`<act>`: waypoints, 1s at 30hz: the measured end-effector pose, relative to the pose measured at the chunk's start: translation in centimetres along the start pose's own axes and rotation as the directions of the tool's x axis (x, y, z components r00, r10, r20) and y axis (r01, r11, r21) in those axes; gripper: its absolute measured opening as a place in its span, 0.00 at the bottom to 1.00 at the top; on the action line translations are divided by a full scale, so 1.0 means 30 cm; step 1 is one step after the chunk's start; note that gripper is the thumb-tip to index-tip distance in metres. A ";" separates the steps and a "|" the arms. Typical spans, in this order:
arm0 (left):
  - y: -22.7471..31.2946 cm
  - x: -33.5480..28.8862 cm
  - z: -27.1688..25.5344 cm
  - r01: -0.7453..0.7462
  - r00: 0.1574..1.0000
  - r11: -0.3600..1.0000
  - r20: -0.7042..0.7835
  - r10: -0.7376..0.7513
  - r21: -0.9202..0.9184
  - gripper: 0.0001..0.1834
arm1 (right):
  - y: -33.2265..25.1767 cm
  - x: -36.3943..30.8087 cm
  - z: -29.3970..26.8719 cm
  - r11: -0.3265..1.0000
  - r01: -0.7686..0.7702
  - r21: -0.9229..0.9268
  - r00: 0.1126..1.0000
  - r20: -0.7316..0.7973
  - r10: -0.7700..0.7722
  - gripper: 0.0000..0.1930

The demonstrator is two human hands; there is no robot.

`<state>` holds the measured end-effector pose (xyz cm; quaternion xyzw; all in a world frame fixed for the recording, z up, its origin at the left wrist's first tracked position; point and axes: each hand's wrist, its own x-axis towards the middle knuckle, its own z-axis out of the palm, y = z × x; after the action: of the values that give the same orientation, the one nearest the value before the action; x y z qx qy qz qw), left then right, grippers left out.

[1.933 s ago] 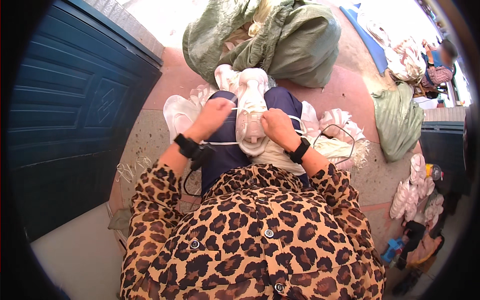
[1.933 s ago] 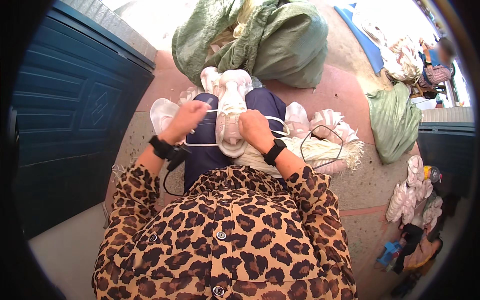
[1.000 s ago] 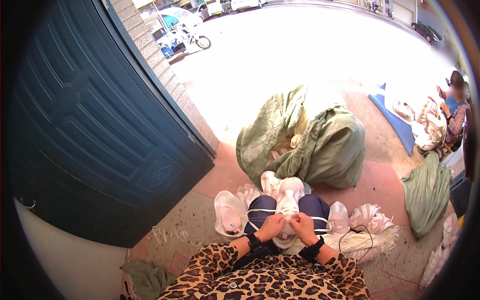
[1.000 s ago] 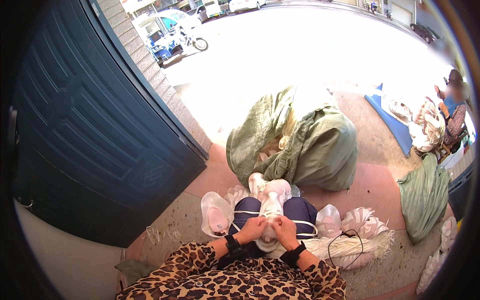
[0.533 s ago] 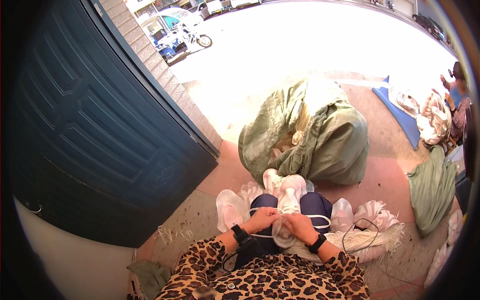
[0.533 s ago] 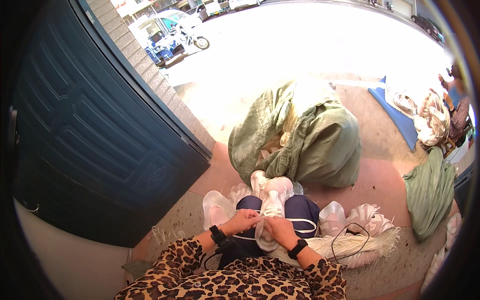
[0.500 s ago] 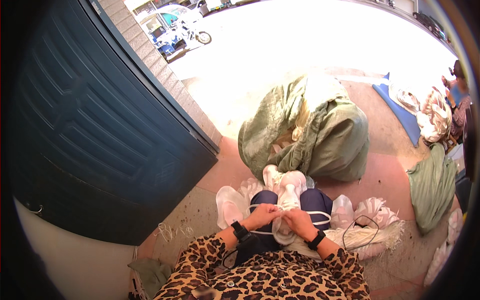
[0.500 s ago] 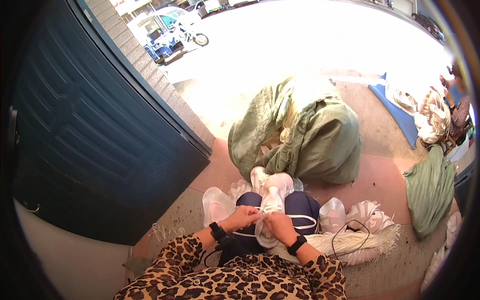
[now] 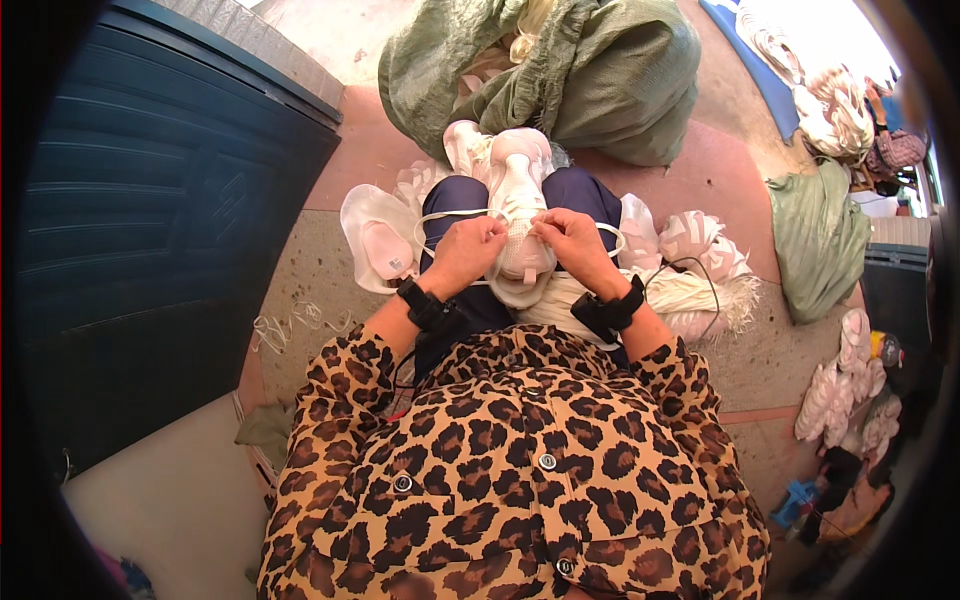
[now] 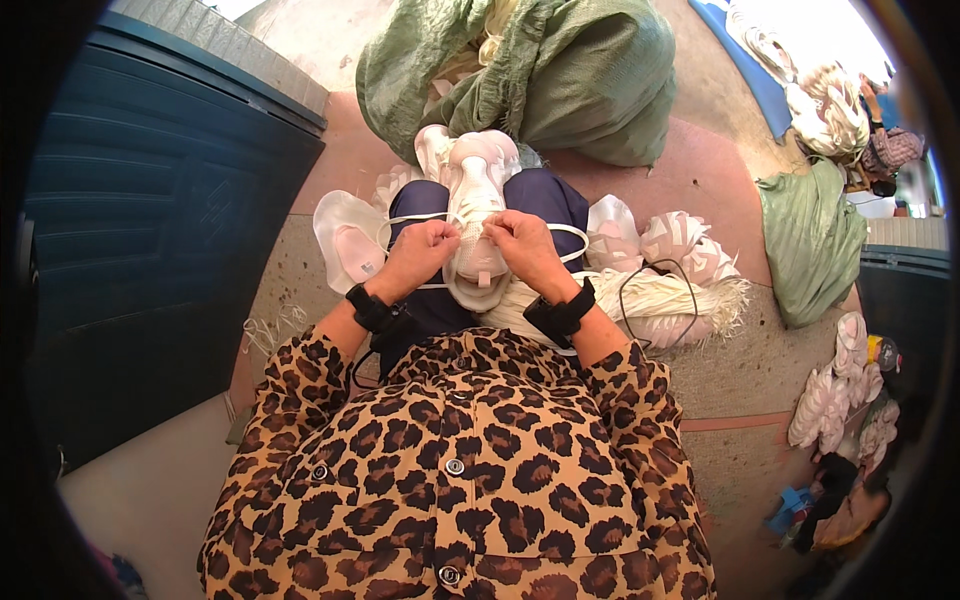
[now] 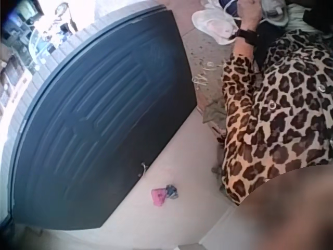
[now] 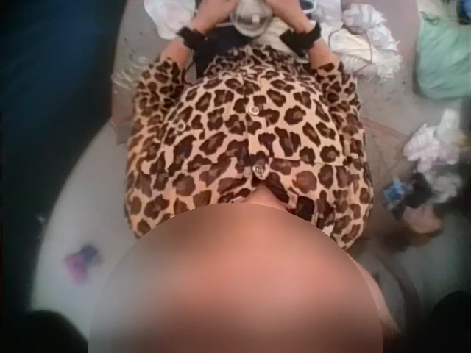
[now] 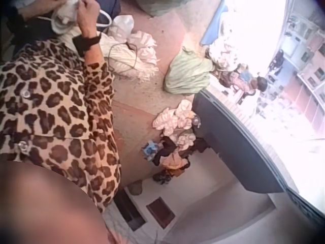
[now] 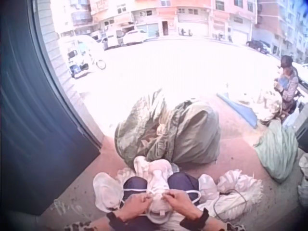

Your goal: Stringing shoelaces through the eyelets of white sneakers.

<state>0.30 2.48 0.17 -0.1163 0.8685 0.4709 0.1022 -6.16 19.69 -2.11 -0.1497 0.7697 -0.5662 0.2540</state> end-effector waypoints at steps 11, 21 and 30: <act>-0.041 0.047 0.043 0.032 0.998 0.989 0.062 -0.023 -0.143 0.11 | -0.005 -0.016 0.008 1.000 0.025 0.016 0.999 0.020 -0.025 0.09; -0.016 0.060 0.096 0.073 0.996 0.978 0.062 -0.062 -0.194 0.09 | -0.234 0.079 -0.008 0.841 0.471 -0.265 0.869 -0.023 -0.494 0.12; 0.017 0.040 0.085 0.263 0.962 0.810 0.211 -0.175 -0.525 0.07 | -0.130 -0.070 -0.077 0.580 0.230 -0.782 0.949 0.312 0.045 0.09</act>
<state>-0.81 4.77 -1.14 -0.2036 0.6675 0.6921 0.1845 -5.96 21.39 2.59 -0.3728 0.8858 -0.1362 0.2405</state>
